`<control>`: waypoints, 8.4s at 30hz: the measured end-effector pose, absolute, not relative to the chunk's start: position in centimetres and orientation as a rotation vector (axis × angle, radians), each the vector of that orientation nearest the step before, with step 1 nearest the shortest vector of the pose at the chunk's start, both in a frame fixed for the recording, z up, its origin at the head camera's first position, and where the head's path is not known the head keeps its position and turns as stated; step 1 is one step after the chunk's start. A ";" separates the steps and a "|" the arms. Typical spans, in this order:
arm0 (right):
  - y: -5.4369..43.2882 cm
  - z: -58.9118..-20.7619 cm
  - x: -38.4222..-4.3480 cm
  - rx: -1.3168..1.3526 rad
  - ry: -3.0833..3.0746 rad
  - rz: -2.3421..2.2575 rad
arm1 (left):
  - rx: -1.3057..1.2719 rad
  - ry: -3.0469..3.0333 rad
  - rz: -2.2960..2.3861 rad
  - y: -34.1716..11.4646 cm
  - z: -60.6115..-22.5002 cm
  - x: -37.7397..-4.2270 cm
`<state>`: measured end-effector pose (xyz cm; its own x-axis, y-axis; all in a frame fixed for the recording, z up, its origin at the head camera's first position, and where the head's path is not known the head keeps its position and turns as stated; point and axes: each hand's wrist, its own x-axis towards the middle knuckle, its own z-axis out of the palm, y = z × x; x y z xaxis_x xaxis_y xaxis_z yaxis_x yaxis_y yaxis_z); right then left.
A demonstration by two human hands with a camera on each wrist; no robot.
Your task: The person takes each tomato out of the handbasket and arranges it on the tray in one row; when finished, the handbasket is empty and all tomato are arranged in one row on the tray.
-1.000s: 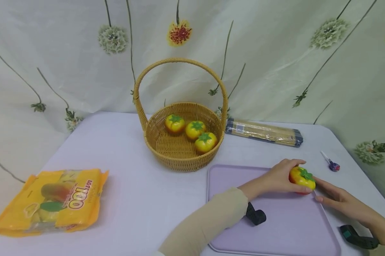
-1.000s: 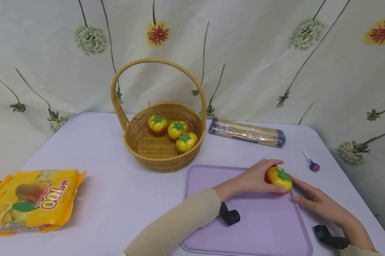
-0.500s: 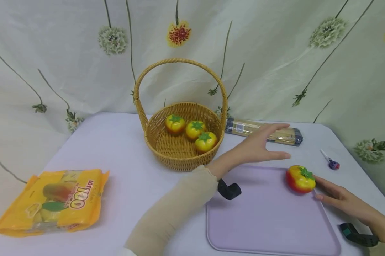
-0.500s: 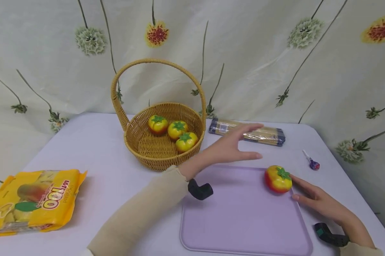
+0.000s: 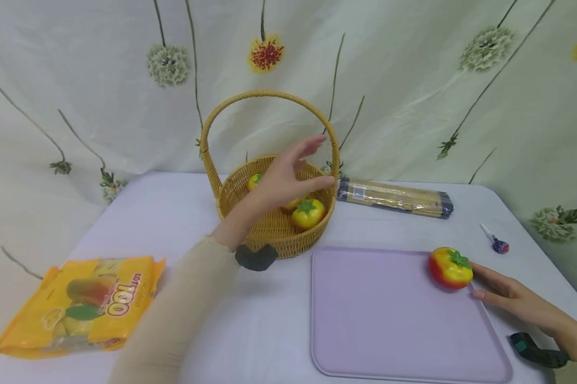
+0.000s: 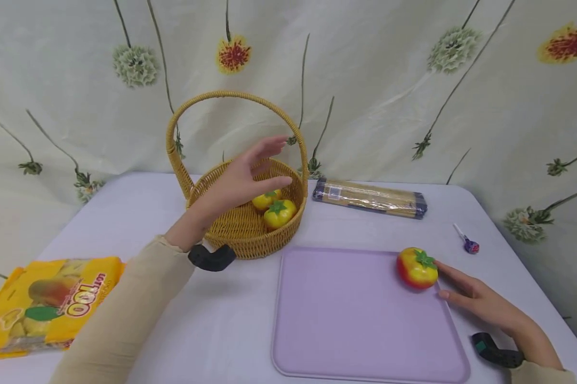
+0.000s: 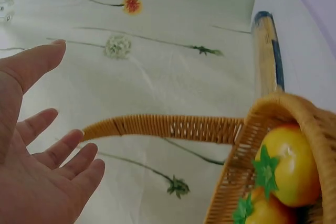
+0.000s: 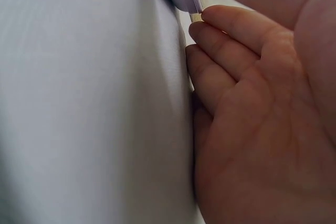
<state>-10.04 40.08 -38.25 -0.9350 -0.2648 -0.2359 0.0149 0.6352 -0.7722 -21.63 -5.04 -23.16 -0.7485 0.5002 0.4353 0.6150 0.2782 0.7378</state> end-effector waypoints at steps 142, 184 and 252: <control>41.1 -38.5 -10.0 -0.301 2.531 -1.269 | -1.343 -2.670 -1.723 5.6 -32.1 -18.4; 40.8 -38.4 -10.2 -0.259 2.516 -1.278 | -1.363 -2.750 -1.210 7.0 -34.3 -17.5; 40.8 -38.5 -10.1 -0.218 2.506 -1.283 | -0.889 -2.898 -1.226 -9.5 -26.7 -28.4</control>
